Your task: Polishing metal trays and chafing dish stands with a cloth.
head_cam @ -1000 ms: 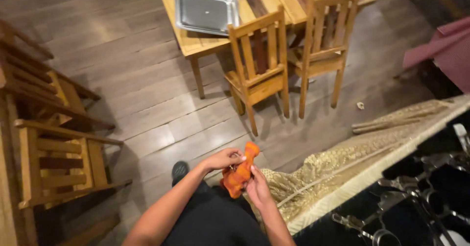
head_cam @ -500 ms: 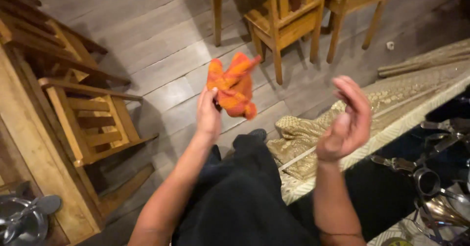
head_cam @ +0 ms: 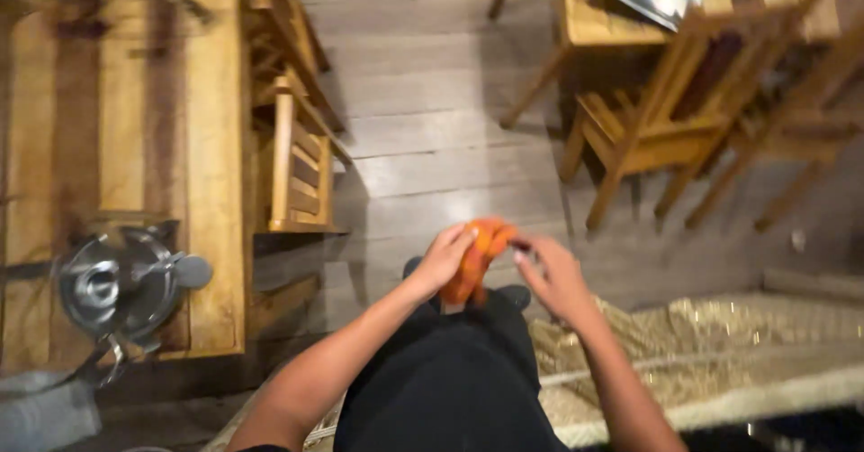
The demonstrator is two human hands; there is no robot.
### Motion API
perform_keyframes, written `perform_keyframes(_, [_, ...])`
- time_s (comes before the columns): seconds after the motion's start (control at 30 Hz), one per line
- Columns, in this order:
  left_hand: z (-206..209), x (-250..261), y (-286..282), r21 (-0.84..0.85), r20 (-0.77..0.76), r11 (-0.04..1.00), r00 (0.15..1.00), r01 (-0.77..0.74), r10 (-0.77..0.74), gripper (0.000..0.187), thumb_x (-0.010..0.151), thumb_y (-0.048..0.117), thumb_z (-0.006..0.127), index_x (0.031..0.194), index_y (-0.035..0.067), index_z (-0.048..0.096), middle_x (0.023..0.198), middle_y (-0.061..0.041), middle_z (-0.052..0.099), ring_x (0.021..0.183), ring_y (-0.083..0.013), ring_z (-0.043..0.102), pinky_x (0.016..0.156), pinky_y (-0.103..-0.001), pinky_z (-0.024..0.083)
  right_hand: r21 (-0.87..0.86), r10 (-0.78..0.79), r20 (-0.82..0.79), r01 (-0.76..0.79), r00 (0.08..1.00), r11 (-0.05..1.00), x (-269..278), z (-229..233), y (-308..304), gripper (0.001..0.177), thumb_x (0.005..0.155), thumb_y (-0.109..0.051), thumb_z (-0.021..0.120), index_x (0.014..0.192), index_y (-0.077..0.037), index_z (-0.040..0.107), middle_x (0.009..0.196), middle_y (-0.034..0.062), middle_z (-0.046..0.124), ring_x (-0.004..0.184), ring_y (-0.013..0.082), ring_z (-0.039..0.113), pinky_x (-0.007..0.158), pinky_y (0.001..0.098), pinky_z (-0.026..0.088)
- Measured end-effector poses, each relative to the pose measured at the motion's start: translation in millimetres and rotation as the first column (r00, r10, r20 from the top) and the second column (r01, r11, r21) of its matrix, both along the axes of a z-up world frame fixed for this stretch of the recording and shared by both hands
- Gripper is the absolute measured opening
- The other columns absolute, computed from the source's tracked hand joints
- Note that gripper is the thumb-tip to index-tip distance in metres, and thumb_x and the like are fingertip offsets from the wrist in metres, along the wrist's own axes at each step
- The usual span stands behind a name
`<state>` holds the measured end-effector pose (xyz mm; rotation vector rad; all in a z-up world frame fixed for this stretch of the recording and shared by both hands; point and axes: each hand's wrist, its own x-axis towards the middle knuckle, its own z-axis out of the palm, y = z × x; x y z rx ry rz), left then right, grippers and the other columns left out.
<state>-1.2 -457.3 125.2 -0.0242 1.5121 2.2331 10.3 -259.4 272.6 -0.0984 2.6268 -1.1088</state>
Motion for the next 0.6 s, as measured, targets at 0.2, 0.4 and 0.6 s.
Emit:
perform_keyframes(0.2, [-24.3, 53.3, -47.7, 0.124, 0.153, 0.988, 0.986, -0.088, 0.068, 0.04, 0.106, 0.023, 0.046, 0.126, -0.005, 0.066, 0.112, -0.011, 0.075, 0.098, -0.0168, 0.071, 0.09, -0.032, 0.056, -0.225, 0.304, -0.184, -0.341, 0.935, 0.913, 51.1, -90.5, -42.7, 0.024, 0.08, 0.0, 0.059, 0.103, 0.001, 0.064, 0.097, 0.0191, 0.07, 0.09, 0.039, 0.068, 0.08, 0.0418, 0.054])
perform_keyframes(0.4, [-4.4, 69.5, -88.1, 0.143, 0.21, 0.935, 0.933, -0.323, 0.29, 0.042, 0.107, 0.028, 0.048, 0.122, -0.005, 0.068, 0.11, -0.011, 0.076, 0.096, -0.017, 0.073, 0.088, -0.031, 0.058, -0.223, 0.409, -0.068, -0.413, 0.91, 0.883, 39.9, -107.3, -47.1, 0.018, 0.069, 0.008, 0.049, 0.079, -0.001, 0.061, 0.069, 0.0141, 0.066, 0.065, 0.0295, 0.065, 0.063, 0.0357, 0.053])
perform_keyframes(0.6, [24.9, 70.4, -122.4, 0.065, 0.138, 0.868, 0.866, -0.492, 0.48, 0.041, 0.107, 0.03, 0.049, 0.117, -0.003, 0.07, 0.102, -0.008, 0.076, 0.085, -0.0142, 0.071, 0.08, -0.029, 0.057, -0.255, 0.434, -0.11, -0.448, 0.894, 0.857, -31.2, -111.5, -32.9, 0.007, 0.066, 0.004, 0.044, 0.066, -0.001, 0.05, 0.058, 0.0173, 0.043, 0.05, 0.0312, 0.045, 0.052, 0.0369, 0.041])
